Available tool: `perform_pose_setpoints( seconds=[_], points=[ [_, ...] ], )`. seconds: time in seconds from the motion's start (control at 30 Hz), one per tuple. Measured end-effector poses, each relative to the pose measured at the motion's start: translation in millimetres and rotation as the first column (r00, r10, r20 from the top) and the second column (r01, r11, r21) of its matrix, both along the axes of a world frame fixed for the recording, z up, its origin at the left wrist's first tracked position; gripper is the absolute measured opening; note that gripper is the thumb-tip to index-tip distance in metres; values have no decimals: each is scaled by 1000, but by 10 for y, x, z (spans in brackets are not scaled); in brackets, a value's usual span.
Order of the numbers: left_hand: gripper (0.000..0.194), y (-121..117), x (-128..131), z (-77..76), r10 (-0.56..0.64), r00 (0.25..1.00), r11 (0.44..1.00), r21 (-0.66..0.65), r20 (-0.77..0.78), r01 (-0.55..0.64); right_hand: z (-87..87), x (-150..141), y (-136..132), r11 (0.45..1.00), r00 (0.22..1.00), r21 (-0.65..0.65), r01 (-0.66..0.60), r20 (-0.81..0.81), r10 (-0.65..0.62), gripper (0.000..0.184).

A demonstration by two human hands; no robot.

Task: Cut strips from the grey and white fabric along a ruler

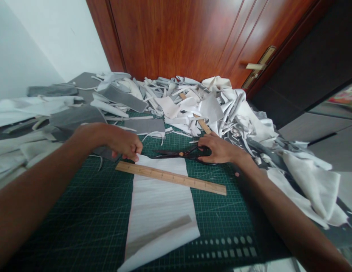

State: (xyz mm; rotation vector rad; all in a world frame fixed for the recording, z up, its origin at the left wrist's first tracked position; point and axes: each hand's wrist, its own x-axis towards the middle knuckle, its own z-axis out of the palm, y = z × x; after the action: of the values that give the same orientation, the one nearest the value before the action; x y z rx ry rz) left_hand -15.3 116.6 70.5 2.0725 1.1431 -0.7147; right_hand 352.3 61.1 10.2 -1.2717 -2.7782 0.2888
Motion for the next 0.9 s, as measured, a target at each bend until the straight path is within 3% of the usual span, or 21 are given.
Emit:
perform_pose_setpoints(
  seconds=[0.17,0.43,0.7,0.9],
  points=[
    [22,66,-30,-58,1,998,999,-45,65,2,6,-4,-8,1000,1000,0,-8,-22,8,29],
    [15,101,-78,-74,8,999,997,-82,39,-5,-8,80,17,999,999,-29,26,-31,-27,31],
    [15,109,-77,-78,64,996,994,-97,59,-59,-22,5,6,999,999,18,-27,-32,27,32],
    [20,108,-52,-60,60,997,997,-42,41,-58,-57,-14,15,999,998,37,-34,-54,36,32]
  ],
)
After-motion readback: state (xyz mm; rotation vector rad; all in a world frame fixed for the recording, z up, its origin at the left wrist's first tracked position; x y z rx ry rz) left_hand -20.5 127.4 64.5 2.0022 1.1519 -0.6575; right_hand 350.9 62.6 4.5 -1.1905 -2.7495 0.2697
